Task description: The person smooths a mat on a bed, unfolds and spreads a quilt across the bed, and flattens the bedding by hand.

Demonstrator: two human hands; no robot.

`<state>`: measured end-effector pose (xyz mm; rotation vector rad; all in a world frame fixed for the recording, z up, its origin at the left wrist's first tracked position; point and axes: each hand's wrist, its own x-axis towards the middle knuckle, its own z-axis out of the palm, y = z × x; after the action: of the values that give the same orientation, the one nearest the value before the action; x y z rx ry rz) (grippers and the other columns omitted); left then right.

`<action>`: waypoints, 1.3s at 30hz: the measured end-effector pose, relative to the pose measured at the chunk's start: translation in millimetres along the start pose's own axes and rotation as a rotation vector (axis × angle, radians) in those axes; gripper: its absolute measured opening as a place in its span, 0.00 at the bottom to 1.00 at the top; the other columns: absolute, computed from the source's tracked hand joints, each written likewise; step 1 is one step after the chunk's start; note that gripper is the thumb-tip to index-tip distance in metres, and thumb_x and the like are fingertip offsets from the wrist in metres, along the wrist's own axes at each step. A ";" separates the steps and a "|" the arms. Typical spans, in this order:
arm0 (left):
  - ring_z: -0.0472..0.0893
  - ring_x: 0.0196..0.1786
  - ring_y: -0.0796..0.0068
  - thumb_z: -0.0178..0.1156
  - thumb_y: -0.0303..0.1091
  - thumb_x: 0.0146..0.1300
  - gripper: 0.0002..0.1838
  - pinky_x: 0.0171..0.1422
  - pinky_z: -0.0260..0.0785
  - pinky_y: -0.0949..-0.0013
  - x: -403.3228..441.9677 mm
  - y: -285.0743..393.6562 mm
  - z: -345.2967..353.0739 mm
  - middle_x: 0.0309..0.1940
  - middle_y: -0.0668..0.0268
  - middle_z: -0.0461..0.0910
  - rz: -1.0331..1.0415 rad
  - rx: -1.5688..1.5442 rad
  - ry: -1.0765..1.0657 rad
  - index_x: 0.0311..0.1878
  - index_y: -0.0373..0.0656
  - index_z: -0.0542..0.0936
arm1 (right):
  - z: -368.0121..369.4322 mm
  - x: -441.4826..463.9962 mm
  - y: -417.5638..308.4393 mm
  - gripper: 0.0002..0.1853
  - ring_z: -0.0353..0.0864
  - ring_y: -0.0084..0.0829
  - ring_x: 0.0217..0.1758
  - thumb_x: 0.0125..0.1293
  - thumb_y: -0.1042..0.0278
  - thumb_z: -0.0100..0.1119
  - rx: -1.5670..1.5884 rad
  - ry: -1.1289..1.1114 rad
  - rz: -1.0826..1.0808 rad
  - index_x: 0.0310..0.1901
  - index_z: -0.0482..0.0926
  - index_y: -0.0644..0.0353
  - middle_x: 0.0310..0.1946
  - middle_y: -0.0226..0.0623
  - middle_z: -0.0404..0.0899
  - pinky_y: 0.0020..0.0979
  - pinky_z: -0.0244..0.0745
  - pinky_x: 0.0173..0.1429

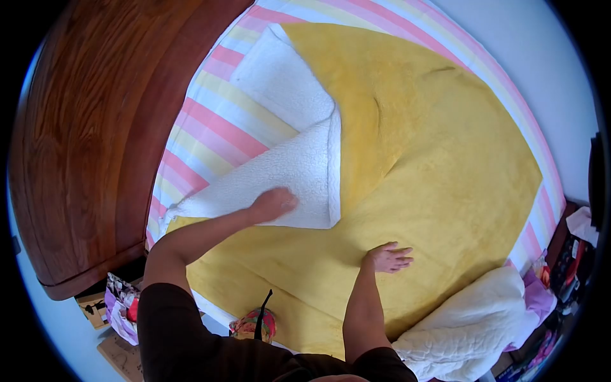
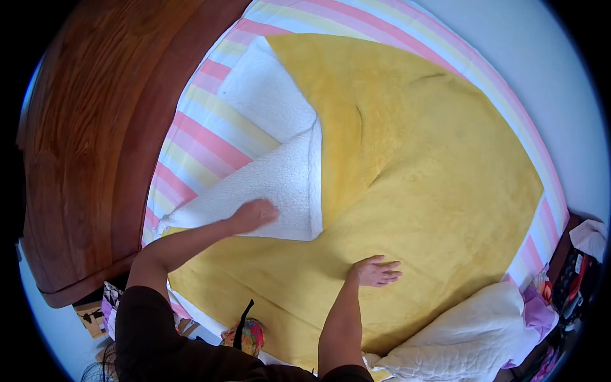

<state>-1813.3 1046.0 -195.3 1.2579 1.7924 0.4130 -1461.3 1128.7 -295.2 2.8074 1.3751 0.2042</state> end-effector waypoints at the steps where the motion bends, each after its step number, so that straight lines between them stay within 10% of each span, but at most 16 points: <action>1: 0.75 0.37 0.64 0.58 0.41 0.61 0.13 0.45 0.67 0.66 20.8 -1.2 -1.4 0.32 0.61 0.76 -0.075 -0.117 0.163 0.38 0.40 0.78 | -0.6 -0.5 1.0 0.33 0.44 0.40 0.73 0.66 0.36 0.23 -0.009 -0.007 0.003 0.69 0.50 0.43 0.71 0.40 0.43 0.45 0.44 0.69; 3: 0.74 0.35 0.73 0.53 0.43 0.64 0.16 0.41 0.66 0.69 71.1 6.9 -16.8 0.30 0.62 0.77 -0.134 -0.158 0.412 0.37 0.38 0.78 | -0.6 -1.2 1.3 0.33 0.44 0.40 0.73 0.66 0.36 0.23 -0.002 -0.007 0.005 0.68 0.50 0.44 0.70 0.41 0.43 0.45 0.45 0.69; 6: 0.76 0.33 0.71 0.50 0.50 0.64 0.22 0.38 0.67 0.70 149.2 16.8 -23.8 0.29 0.62 0.76 -0.404 -1.060 0.319 0.43 0.37 0.74 | 0.5 0.8 0.2 0.33 0.44 0.41 0.73 0.67 0.37 0.23 -0.020 0.003 -0.001 0.68 0.51 0.44 0.70 0.42 0.44 0.44 0.46 0.68; 9: 0.70 0.28 0.78 0.52 0.53 0.63 0.25 0.32 0.63 0.75 186.0 47.9 -31.7 0.32 0.63 0.75 -0.454 -1.218 0.075 0.45 0.36 0.71 | 1.5 1.7 -0.1 0.32 0.45 0.41 0.72 0.67 0.38 0.24 -0.045 0.019 -0.007 0.68 0.52 0.45 0.70 0.42 0.45 0.45 0.46 0.68; 16: 0.52 0.12 0.84 0.55 0.38 0.61 0.09 0.15 0.41 0.74 222.6 81.6 -50.6 0.11 0.76 0.52 -0.547 -0.815 -0.344 0.37 0.43 0.71 | -1.9 5.4 -0.5 0.32 0.45 0.43 0.72 0.67 0.39 0.26 -0.039 -0.006 -0.002 0.68 0.52 0.46 0.70 0.43 0.44 0.45 0.45 0.69; 18: 0.57 0.11 0.80 0.56 0.34 0.58 0.05 0.14 0.49 0.72 245.9 73.9 -83.6 0.10 0.74 0.59 -0.549 -0.768 0.039 0.32 0.43 0.74 | -7.5 7.3 -4.5 0.32 0.44 0.42 0.72 0.67 0.39 0.25 -0.046 -0.030 0.006 0.68 0.51 0.46 0.70 0.44 0.44 0.44 0.45 0.69; 21: 0.81 0.28 0.63 0.48 0.37 0.62 0.13 0.29 0.75 0.59 376.6 -2.9 -303.1 0.24 0.57 0.78 -0.349 0.187 0.615 0.31 0.38 0.77 | -6.8 5.1 0.6 0.32 0.44 0.42 0.72 0.67 0.39 0.26 -0.056 -0.032 -0.004 0.68 0.51 0.46 0.70 0.44 0.43 0.43 0.44 0.70; 23: 0.72 0.40 0.55 0.49 0.46 0.62 0.19 0.40 0.67 0.55 327.9 123.5 -321.0 0.42 0.55 0.69 -0.021 -0.734 0.944 0.49 0.42 0.66 | -5.5 10.8 1.3 0.32 0.44 0.42 0.73 0.67 0.39 0.27 -0.059 -0.028 -0.005 0.68 0.51 0.47 0.70 0.44 0.43 0.43 0.44 0.70; 26: 0.44 0.70 0.44 0.53 0.56 0.58 0.46 0.72 0.44 0.53 349.4 146.4 -341.9 0.71 0.56 0.37 0.048 -0.153 1.129 0.71 0.55 0.39 | -11.0 7.4 -8.1 0.32 0.44 0.41 0.73 0.67 0.40 0.28 -0.045 -0.051 0.012 0.68 0.51 0.47 0.70 0.44 0.43 0.43 0.44 0.70; 28: 0.63 0.63 0.49 0.49 0.52 0.63 0.30 0.61 0.58 0.42 335.2 137.2 -266.3 0.63 0.47 0.59 0.236 0.579 1.400 0.63 0.45 0.63 | -11.3 8.7 -4.8 0.32 0.43 0.41 0.73 0.67 0.40 0.28 -0.037 -0.041 -0.005 0.68 0.51 0.47 0.70 0.43 0.43 0.43 0.43 0.70; 29: 0.46 0.71 0.50 0.51 0.52 0.61 0.36 0.68 0.41 0.41 332.6 116.2 -224.3 0.68 0.49 0.48 0.184 0.582 1.196 0.68 0.48 0.55 | -12.0 8.8 -5.0 0.32 0.43 0.41 0.73 0.67 0.40 0.28 -0.036 -0.046 -0.003 0.68 0.51 0.47 0.70 0.43 0.43 0.43 0.43 0.70; 35: 0.49 0.71 0.64 0.53 0.47 0.59 0.27 0.71 0.38 0.46 181.9 57.0 23.1 0.70 0.65 0.50 0.640 0.593 0.139 0.63 0.59 0.65 | -15.4 6.5 -5.9 0.32 0.41 0.43 0.73 0.67 0.41 0.28 0.001 -0.099 0.006 0.69 0.49 0.49 0.71 0.44 0.39 0.45 0.41 0.70; 38: 0.53 0.70 0.59 0.55 0.47 0.57 0.26 0.71 0.38 0.48 150.2 -5.8 -8.4 0.68 0.53 0.51 0.368 0.659 0.091 0.60 0.55 0.70 | -12.9 7.7 -5.8 0.33 0.41 0.44 0.73 0.67 0.41 0.29 -0.010 -0.097 0.011 0.69 0.48 0.49 0.71 0.45 0.39 0.46 0.41 0.70; 39: 0.54 0.69 0.57 0.56 0.50 0.56 0.30 0.70 0.41 0.46 157.3 -55.0 -29.6 0.68 0.53 0.51 0.159 0.814 0.437 0.62 0.55 0.66 | -11.8 7.4 -4.3 0.33 0.40 0.44 0.73 0.67 0.41 0.29 -0.008 -0.091 0.004 0.69 0.48 0.49 0.71 0.45 0.39 0.46 0.41 0.70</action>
<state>-1884.7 1166.5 -290.2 1.9895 2.3532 0.0171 -1461.6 1136.6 -283.0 2.7759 1.3461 0.0798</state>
